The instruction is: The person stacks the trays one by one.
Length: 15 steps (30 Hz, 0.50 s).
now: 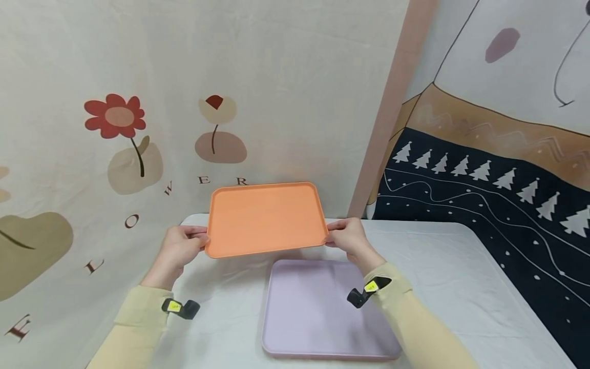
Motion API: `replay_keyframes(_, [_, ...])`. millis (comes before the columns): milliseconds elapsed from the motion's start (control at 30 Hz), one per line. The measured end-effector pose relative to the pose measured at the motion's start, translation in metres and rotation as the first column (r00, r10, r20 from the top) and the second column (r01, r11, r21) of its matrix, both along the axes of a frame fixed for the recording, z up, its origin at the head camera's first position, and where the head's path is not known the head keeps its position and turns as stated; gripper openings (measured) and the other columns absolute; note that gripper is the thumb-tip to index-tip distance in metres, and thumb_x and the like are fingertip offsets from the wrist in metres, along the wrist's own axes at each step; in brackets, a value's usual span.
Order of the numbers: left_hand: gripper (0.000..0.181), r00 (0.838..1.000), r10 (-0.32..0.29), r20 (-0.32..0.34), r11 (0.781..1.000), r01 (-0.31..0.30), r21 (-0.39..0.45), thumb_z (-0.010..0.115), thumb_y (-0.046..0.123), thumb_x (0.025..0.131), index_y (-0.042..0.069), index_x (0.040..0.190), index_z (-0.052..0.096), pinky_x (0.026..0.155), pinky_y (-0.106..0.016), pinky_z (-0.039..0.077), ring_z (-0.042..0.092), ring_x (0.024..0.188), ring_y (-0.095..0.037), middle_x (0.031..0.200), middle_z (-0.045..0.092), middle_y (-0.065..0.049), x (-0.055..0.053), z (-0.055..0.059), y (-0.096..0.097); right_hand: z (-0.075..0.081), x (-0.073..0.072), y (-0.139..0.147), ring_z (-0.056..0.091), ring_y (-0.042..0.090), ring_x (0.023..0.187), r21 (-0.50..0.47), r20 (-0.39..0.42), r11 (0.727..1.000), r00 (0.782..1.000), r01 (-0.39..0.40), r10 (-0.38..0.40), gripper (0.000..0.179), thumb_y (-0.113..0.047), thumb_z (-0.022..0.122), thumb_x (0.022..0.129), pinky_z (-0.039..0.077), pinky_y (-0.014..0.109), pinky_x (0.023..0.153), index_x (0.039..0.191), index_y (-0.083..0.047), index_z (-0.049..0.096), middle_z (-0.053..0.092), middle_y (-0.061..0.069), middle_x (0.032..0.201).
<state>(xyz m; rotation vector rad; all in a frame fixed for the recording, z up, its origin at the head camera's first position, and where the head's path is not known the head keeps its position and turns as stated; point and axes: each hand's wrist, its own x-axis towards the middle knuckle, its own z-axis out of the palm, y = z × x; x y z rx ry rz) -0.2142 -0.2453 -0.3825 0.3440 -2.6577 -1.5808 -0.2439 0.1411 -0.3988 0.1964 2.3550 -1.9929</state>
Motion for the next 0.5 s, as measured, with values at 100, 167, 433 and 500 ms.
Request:
replay_keyframes(100, [0.039,1.0,-0.011,-0.003,1.0,0.012,0.01,0.063,0.002,0.102,-0.014,0.137,0.058,0.086,-0.034,0.062,0.069,0.101,-0.028,0.119,0.066,-0.023,0.001,0.002,0.003,0.001,0.001,0.003,0.075,0.029,0.087,0.005,-0.004,1.0,1.0,0.005,-0.005,0.031,0.016,0.069,0.084,0.065,0.037,0.078,0.115,0.015,0.07,0.068,0.028,0.113])
replay_keyframes(167, [0.038,1.0,-0.018,-0.005,1.0,0.018,0.018,0.063,0.002,0.102,-0.014,0.136,0.059,0.086,-0.034,0.062,0.07,0.101,-0.028,0.12,0.066,-0.023,0.001,0.004,0.006,0.0,0.002,0.006,0.075,0.029,0.086,0.009,-0.012,1.0,1.0,0.012,-0.012,0.031,0.017,0.069,0.084,0.065,0.037,0.077,0.114,0.015,0.07,0.067,0.029,0.113])
replay_keyframes(433, [0.035,0.999,-0.033,-0.024,0.999,0.034,0.027,0.065,0.001,0.101,-0.014,0.132,0.062,0.083,-0.032,0.063,0.07,0.096,-0.026,0.115,0.067,-0.022,0.003,0.005,0.016,-0.001,0.007,0.018,0.075,0.026,0.082,0.036,-0.029,0.999,0.999,0.02,-0.019,0.029,0.018,0.069,0.083,0.065,0.036,0.074,0.112,0.015,0.071,0.068,0.028,0.112])
replay_keyframes(500, [0.034,0.999,-0.042,-0.034,0.999,0.043,0.027,0.066,0.0,0.101,-0.014,0.131,0.063,0.082,-0.032,0.063,0.071,0.094,-0.024,0.113,0.068,-0.022,0.003,0.004,0.019,-0.001,0.009,0.023,0.075,0.026,0.081,0.052,-0.031,0.998,0.999,0.02,-0.018,0.029,0.018,0.068,0.083,0.065,0.035,0.074,0.111,0.015,0.071,0.068,0.028,0.111])
